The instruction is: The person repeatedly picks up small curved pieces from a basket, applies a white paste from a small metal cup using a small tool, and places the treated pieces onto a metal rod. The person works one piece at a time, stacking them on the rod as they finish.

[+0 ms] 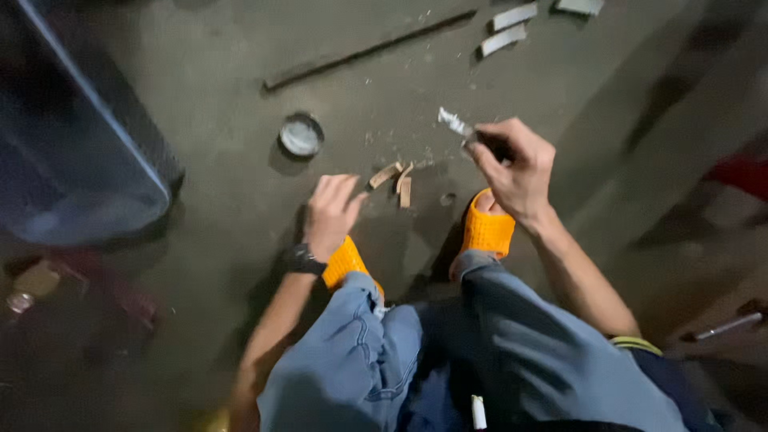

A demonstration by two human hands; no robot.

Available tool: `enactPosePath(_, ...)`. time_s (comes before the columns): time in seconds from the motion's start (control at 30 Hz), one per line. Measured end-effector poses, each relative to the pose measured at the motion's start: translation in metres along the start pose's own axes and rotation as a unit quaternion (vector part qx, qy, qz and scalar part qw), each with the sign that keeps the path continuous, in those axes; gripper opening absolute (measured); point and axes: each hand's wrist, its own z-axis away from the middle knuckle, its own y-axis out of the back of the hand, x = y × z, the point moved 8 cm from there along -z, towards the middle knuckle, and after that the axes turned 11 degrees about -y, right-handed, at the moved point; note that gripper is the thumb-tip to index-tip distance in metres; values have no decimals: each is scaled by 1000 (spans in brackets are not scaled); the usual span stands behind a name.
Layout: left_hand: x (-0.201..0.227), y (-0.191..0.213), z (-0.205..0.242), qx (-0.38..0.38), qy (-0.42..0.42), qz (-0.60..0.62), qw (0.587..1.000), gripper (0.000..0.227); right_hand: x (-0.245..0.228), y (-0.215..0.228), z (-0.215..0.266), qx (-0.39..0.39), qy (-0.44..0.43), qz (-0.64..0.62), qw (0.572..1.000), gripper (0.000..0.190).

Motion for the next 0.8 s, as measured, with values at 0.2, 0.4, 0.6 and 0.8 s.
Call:
enactPosePath(0.2,14,-20,8,80,-43,-106,990,23,-55,-17,21,16,89,-27,996,15)
enactPosePath(0.4,25,50,11,288,55,131,947,19,-94,-20,40,7,169,50,984,12)
enactPosePath(0.6,80,106,-15,387,-11,108,916,18,-106,-39,29,-180,-83,-200,960,14)
enactPosePath(0.8,90,100,-29,400,-45,165,900,20,-63,-74,37,-245,-234,-296,893,20)
